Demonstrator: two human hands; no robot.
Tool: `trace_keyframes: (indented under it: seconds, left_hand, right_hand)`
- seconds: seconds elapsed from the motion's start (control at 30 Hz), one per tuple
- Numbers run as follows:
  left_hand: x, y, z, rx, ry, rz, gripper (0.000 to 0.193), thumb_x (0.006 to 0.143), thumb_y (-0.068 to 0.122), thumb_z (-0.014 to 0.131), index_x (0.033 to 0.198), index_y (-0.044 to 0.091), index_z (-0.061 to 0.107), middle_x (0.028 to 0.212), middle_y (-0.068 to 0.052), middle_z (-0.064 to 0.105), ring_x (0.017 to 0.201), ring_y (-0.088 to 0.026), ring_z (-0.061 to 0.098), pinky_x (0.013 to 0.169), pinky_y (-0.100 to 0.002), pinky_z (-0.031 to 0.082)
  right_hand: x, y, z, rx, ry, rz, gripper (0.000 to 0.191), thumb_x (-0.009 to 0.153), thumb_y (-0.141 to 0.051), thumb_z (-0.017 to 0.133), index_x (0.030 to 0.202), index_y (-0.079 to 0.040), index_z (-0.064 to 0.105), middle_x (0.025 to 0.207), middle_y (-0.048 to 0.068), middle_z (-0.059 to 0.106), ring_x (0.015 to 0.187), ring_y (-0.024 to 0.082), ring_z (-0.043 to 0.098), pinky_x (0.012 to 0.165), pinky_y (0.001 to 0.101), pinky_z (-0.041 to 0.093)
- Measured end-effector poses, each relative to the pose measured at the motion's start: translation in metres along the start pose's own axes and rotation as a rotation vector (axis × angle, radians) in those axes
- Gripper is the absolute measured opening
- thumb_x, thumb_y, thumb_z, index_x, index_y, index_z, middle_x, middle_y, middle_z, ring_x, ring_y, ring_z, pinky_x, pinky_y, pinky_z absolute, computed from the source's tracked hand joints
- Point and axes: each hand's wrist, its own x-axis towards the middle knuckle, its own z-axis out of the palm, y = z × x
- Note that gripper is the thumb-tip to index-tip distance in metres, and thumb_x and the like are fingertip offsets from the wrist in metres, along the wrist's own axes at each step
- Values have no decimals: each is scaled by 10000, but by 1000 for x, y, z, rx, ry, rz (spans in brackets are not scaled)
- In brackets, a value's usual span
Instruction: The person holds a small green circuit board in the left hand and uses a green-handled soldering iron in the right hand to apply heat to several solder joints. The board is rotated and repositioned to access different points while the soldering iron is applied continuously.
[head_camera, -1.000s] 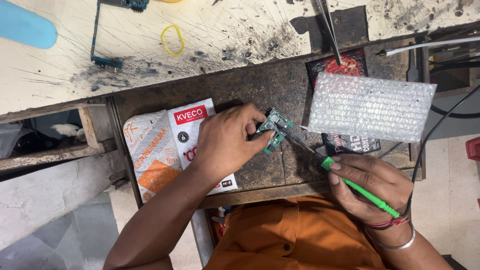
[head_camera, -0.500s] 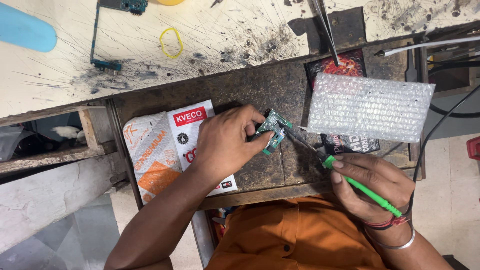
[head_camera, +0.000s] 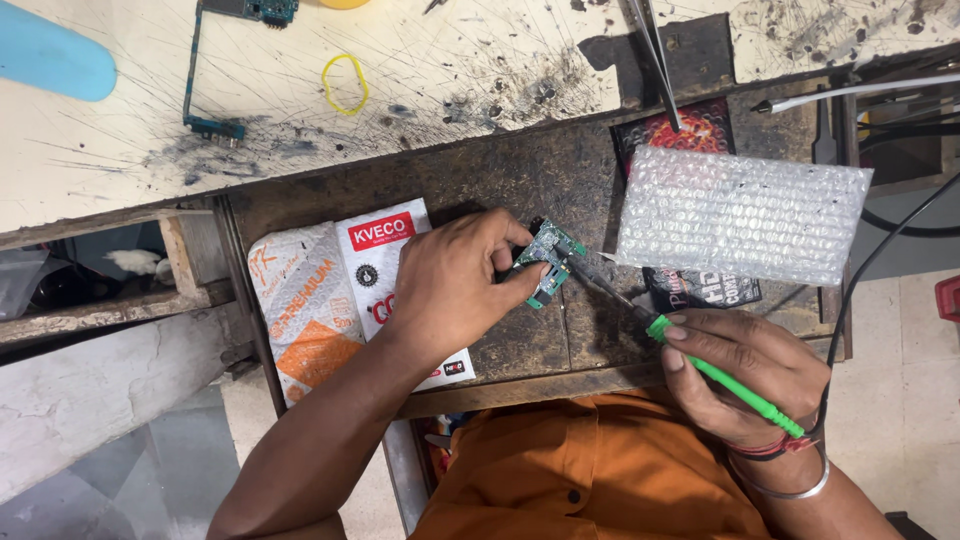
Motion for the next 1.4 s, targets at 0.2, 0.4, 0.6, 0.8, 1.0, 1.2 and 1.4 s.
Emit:
trace_keyframes:
  seconds: [0.2,0.4,0.6,0.8,1.0,1.2,1.4]
  left_hand:
    - [2,2,0,-3,-23,-11,303,798,336,840,938,128,669,726,-5,652,606,-175,659,539,-375,509]
    - [0,1,0,-12,-16,-19,298,795,332,845,934,130,675,719,-1,651,593,-172,651,529,-373,496]
    - [0,1,0,-37,-12,-13,306,780,325,849,934,132,669,722,2,648,578,-171,649,527,-368,500]
    - [-1,1,0,-24,19,21,294,791,320,852,926,131,671,714,-2,648,599,-181,653,532,-373,498]
    - [-1,1,1,2,28,26,308,783,329,849,948,136,675,716,-8,649,614,-202,659,542,-395,501]
    - [0,2,0,24,1,-10,315,782,341,848,947,132,679,721,-15,655,622,-209,665,552,-401,506]
    - [1,2,0,15,7,-8,318,783,339,846,961,131,685,742,-17,662,637,-204,674,565,-390,519]
  right_hand:
    - [-1,1,1,23,30,25,103,926,-73,782,1022,-52,749,1006,113,748,894,199,768,767,256,619]
    - [-1,2,1,-1,25,4,100,921,-75,785,1009,-49,747,991,110,751,877,204,766,768,270,610]
    - [-2,1,0,14,29,3,97,911,-73,785,996,-48,746,982,115,749,913,221,765,751,264,608]
    - [0,1,0,11,35,13,104,930,-73,783,1021,-38,745,1001,113,747,882,202,765,771,263,614]
    - [3,-1,1,10,11,-4,93,910,-66,781,992,-36,749,976,121,749,906,219,764,738,258,607]
    - [6,-4,-1,-7,-25,-2,110,892,-71,791,993,-38,765,981,115,752,912,215,762,746,268,604]
    - [10,-5,-1,26,-11,11,107,876,-52,785,979,-39,760,969,109,752,897,206,764,762,275,611]
